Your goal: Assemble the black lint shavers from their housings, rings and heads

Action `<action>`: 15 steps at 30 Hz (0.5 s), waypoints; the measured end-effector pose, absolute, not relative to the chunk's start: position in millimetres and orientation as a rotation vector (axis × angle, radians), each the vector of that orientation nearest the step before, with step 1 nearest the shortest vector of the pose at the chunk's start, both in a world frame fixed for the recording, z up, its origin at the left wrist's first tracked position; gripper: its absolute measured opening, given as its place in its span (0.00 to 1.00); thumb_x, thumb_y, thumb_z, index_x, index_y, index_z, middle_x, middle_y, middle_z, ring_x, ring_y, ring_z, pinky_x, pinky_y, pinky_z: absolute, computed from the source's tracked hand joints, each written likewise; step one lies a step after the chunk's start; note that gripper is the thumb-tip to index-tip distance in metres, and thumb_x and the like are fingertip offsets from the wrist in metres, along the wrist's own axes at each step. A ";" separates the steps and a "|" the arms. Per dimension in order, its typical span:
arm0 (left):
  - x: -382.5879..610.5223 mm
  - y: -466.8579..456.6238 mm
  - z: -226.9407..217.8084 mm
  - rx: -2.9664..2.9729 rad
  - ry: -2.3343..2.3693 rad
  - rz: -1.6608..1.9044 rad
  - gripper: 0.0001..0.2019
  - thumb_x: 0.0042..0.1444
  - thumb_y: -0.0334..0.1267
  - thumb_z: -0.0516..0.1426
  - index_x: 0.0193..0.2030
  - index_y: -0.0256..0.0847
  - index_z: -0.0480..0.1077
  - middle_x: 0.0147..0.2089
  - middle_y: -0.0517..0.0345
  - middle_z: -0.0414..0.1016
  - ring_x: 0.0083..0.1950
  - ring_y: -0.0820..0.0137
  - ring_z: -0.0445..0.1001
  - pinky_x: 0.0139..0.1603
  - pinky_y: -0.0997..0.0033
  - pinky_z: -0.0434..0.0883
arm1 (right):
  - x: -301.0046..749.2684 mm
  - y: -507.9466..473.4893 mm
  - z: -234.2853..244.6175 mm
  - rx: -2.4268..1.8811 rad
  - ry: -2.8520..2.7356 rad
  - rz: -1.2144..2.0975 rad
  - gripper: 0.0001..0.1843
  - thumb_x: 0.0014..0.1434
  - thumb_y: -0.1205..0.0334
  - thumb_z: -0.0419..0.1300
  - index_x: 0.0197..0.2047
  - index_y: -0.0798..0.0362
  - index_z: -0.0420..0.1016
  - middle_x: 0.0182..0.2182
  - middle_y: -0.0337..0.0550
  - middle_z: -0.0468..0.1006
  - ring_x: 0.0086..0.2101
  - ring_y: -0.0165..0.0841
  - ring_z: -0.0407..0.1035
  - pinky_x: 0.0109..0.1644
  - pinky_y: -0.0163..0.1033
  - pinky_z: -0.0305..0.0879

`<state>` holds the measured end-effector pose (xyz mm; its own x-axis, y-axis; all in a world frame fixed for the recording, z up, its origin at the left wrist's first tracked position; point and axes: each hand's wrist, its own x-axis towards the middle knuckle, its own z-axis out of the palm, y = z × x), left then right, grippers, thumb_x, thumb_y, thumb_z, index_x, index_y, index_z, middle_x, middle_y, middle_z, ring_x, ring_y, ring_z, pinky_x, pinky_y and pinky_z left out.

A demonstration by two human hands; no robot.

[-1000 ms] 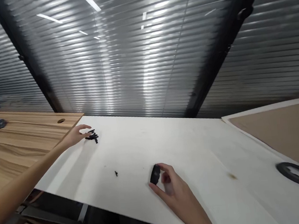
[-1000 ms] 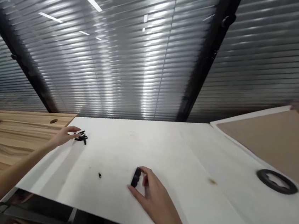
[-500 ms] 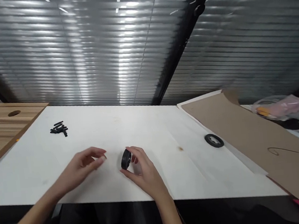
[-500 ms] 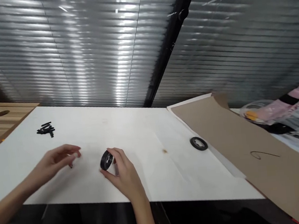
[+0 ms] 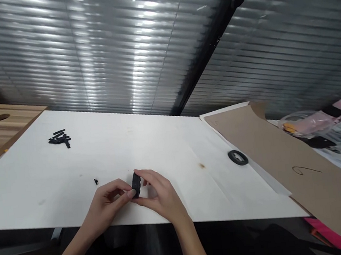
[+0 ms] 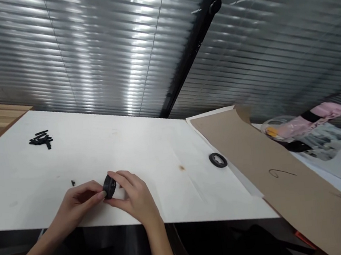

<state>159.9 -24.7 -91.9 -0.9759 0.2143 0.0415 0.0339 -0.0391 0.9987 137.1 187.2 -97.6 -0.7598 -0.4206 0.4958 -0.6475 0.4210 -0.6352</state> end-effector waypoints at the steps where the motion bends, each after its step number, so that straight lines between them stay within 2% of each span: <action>1: 160.7 -23.9 -90.4 0.292 2.089 2.171 0.12 0.64 0.48 0.66 0.34 0.43 0.80 0.34 0.56 0.78 0.36 0.69 0.73 0.39 0.71 0.69 | 137.4 187.8 -98.0 0.937 -2.416 1.238 0.32 0.66 0.46 0.69 0.69 0.42 0.68 0.47 0.45 0.81 0.39 0.38 0.76 0.45 0.45 0.78; 5: 162.7 -21.9 -80.3 0.338 2.111 2.175 0.12 0.64 0.46 0.65 0.33 0.41 0.79 0.32 0.56 0.78 0.34 0.70 0.72 0.37 0.72 0.69 | 138.2 190.0 -98.9 0.946 -2.461 1.189 0.36 0.60 0.40 0.73 0.64 0.47 0.72 0.39 0.44 0.81 0.37 0.39 0.77 0.43 0.46 0.78; 10: 161.1 -18.3 -64.2 0.264 2.003 2.154 0.18 0.61 0.54 0.65 0.31 0.41 0.78 0.31 0.55 0.78 0.33 0.67 0.74 0.37 0.70 0.71 | 134.7 187.2 -84.3 0.912 -2.574 1.243 0.30 0.62 0.40 0.72 0.61 0.46 0.76 0.41 0.44 0.82 0.38 0.40 0.79 0.42 0.44 0.80; 12: 161.7 -20.7 -63.3 0.221 1.912 2.155 0.18 0.59 0.56 0.67 0.35 0.41 0.81 0.35 0.52 0.82 0.37 0.64 0.78 0.41 0.67 0.74 | 132.7 187.4 -75.9 0.863 -2.647 1.253 0.27 0.62 0.40 0.71 0.59 0.45 0.77 0.42 0.44 0.83 0.39 0.42 0.79 0.44 0.46 0.80; 15: 168.9 -41.5 -70.1 0.205 1.811 2.132 0.21 0.56 0.54 0.71 0.49 0.43 0.83 0.47 0.48 0.85 0.46 0.60 0.83 0.48 0.65 0.78 | 126.1 195.9 -69.9 0.785 -2.742 1.266 0.27 0.64 0.40 0.69 0.59 0.45 0.76 0.43 0.46 0.82 0.40 0.45 0.79 0.45 0.49 0.80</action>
<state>168.9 -41.5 -70.1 -0.9334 0.3431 -0.1053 -0.1595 -0.1336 0.9781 126.1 195.9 -69.9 -0.8733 -0.4334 0.2224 -0.4504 0.5446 -0.7075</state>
